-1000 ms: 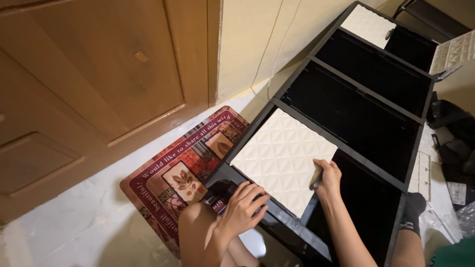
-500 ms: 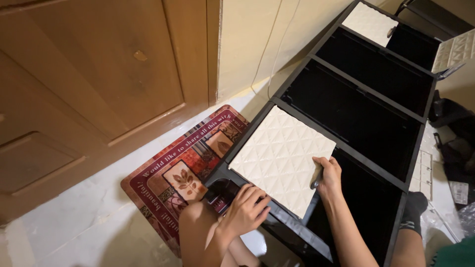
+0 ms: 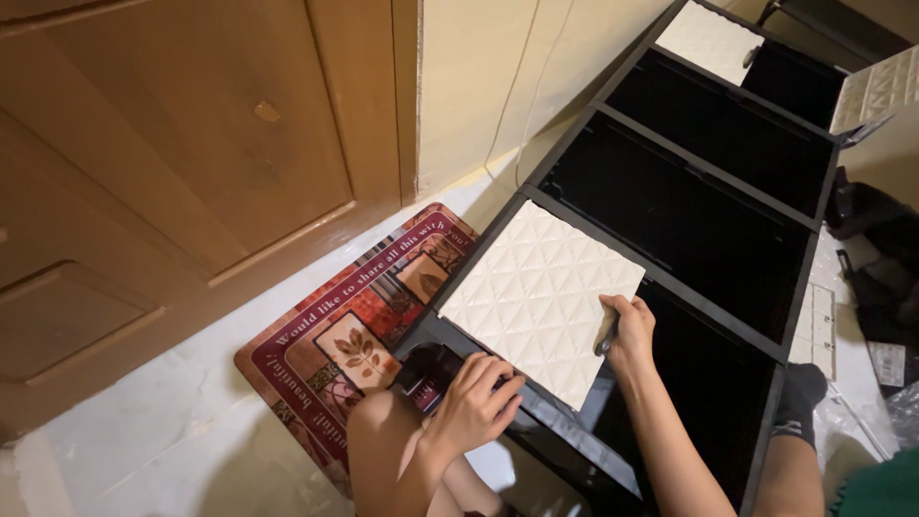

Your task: Assemble a plastic interlocking tier organizer shelf cabinet, attaching panels and doors.

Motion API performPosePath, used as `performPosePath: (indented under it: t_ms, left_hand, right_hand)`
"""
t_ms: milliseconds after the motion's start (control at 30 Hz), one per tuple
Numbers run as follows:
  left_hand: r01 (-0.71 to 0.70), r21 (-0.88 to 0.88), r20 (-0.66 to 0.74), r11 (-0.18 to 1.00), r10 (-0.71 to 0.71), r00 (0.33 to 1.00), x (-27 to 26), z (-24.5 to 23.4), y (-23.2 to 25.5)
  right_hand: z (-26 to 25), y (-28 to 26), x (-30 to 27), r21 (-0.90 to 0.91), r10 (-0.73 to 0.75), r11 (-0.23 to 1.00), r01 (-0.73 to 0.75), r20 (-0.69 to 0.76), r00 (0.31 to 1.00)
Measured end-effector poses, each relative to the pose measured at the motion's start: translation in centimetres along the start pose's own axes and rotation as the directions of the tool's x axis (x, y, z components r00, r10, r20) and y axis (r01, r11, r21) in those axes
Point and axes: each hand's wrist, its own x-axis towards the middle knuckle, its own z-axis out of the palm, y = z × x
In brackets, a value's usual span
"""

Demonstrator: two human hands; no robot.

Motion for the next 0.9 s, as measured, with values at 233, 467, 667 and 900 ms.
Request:
performPosePath:
  t_ms: [233,467,667,900]
  left_hand:
    - [0.038,0.118,0.003,0.992,-0.038,0.999,-0.5,0.7,-1.4]
    - [0.098,0.166,0.064,0.981,-0.11,0.992,-0.7,-0.5,-1.6]
    - [0.101,0.246,0.096,0.964,-0.128,0.987,-1.6,0.1,-1.7]
    - [0.026,0.219,0.137,0.975,-0.057,0.989,0.0,-1.1,-1.6]
  right_hand:
    - [0.6,-0.4,-0.1,0.002,0.004,1.0,-0.004,-0.008,1.0]
    - [1.0,-0.8,-0.1,-0.032,0.029,0.999,-0.03,-0.036,0.999]
    - [0.9,-0.4,0.1,-0.044,-0.047,0.998,0.044,-0.051,0.998]
    - [0.9,-0.2,0.4,-0.022,-0.076,0.997,0.075,-0.057,0.995]
